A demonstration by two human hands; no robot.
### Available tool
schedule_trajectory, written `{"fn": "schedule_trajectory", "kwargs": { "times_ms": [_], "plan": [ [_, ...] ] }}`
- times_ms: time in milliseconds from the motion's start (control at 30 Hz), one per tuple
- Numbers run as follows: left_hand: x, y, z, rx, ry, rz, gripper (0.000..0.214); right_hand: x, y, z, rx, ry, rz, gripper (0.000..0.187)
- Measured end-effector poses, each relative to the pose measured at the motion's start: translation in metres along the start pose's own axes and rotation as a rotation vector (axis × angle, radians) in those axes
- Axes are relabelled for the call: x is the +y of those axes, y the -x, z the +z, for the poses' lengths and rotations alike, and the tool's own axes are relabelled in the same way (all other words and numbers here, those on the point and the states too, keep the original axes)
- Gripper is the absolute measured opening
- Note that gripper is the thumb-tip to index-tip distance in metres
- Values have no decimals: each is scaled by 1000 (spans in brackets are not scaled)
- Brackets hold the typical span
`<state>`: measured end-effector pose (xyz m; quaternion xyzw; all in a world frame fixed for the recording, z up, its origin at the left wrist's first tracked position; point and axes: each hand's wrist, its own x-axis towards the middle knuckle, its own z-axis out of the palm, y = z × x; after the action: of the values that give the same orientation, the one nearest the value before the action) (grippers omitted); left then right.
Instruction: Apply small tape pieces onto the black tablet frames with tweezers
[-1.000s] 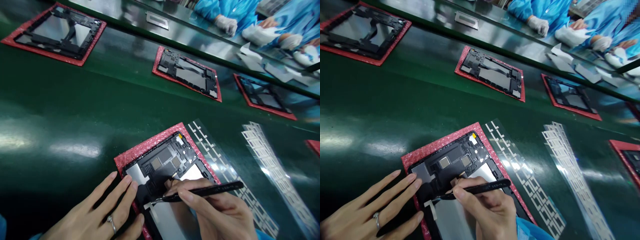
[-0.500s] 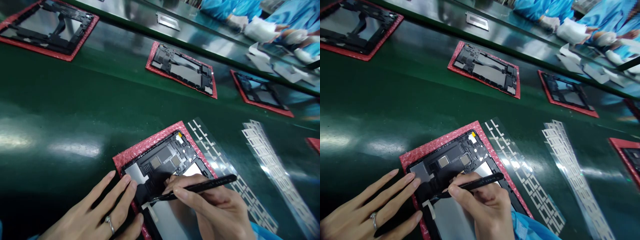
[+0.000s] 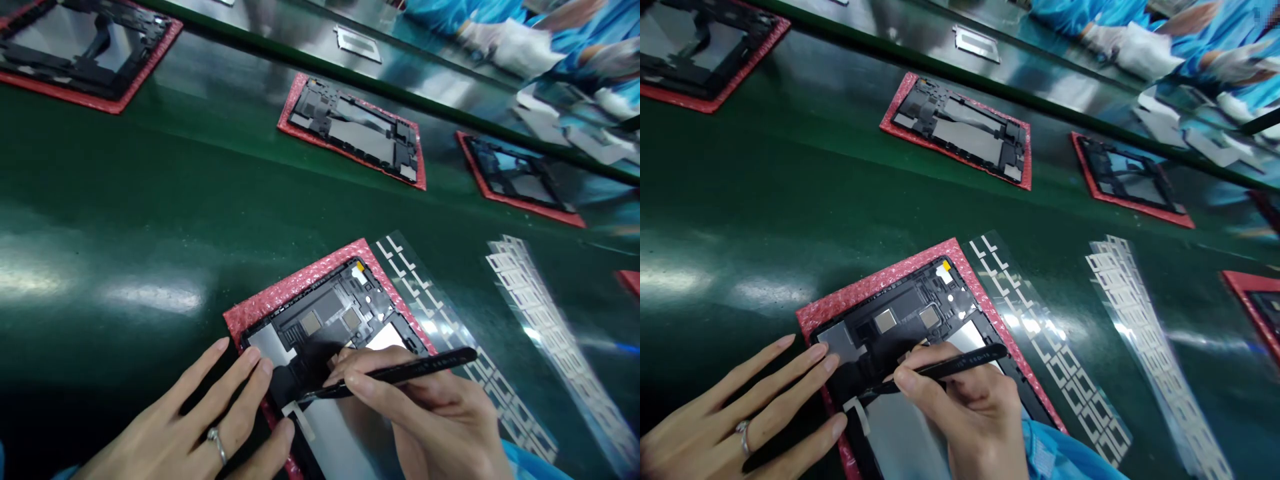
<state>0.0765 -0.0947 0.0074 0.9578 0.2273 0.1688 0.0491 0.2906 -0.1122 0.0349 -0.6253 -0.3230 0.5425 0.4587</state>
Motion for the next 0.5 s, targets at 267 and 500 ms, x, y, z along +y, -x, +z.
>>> {"fn": "schedule_trajectory", "kwargs": {
  "times_ms": [267,500],
  "plan": [
    [2,1,5,-36,-55,51,53,3,2,-1,-1,21,-80,8],
    [3,2,7,-22,-41,42,55,4,2,-1,7,51,-93,8]
  ]
}}
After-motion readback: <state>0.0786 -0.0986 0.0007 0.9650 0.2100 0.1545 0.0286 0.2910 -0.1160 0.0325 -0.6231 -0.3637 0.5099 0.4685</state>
